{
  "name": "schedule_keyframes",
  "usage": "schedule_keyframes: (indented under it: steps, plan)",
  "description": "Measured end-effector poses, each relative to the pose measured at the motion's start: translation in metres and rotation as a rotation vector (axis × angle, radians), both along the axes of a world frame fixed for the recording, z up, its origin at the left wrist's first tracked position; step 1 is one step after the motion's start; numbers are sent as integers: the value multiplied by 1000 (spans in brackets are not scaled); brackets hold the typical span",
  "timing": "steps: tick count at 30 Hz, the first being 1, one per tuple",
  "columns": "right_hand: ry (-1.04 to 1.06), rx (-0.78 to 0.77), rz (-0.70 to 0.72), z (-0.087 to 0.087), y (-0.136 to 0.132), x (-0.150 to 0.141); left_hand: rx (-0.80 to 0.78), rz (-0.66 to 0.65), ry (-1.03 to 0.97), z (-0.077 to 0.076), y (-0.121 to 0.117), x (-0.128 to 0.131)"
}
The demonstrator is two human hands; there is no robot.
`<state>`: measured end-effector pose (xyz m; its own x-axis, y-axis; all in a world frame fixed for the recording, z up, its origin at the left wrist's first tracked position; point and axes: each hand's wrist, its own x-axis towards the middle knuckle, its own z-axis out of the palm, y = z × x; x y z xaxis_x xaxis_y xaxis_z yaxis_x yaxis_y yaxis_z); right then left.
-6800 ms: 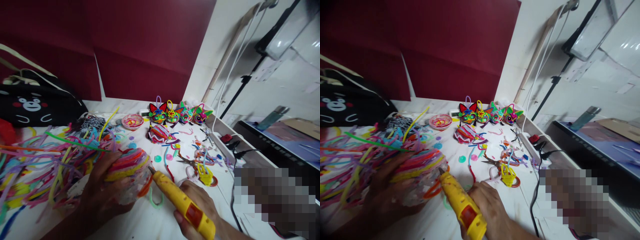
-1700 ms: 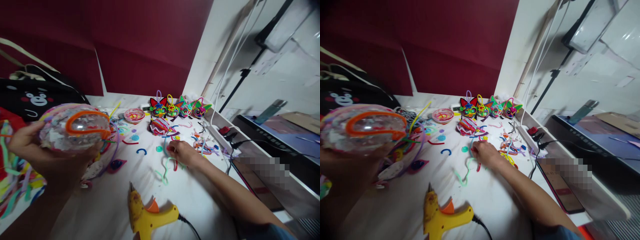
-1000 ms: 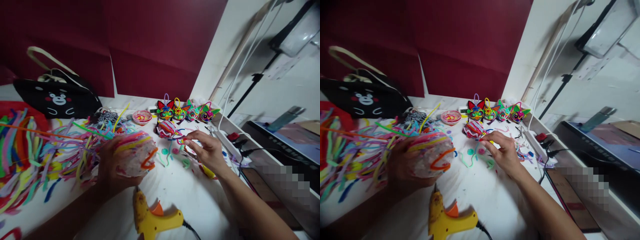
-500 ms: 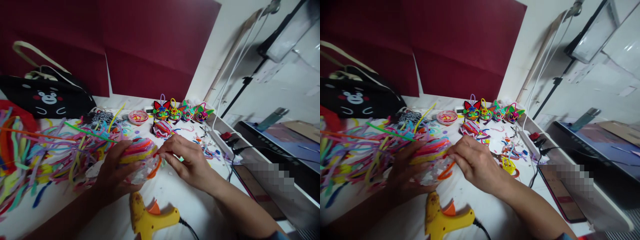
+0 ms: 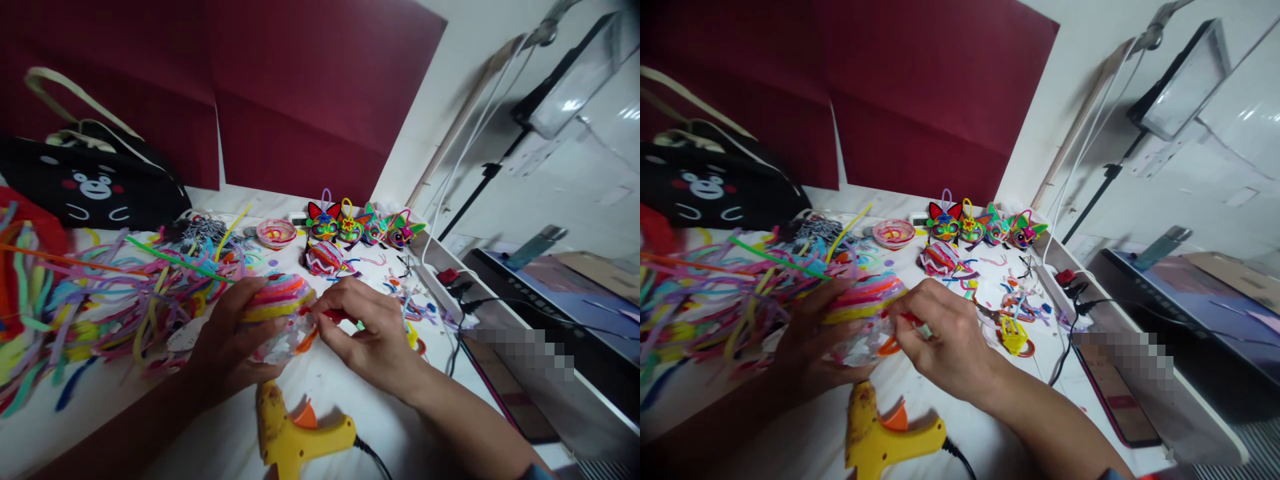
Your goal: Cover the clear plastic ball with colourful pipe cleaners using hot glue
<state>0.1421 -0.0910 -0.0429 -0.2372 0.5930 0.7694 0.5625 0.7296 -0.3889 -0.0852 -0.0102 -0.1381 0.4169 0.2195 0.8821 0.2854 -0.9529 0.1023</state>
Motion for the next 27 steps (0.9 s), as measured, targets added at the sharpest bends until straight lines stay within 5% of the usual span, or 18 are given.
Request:
schedule_keyframes:
  steps: [15,27]
  plan:
    - [-36,128,-5,-9,0,-4,-10,12,5,-3,1,0]
    - [-50,52,40,-10,0,1,-17,4,22,-1,0,0]
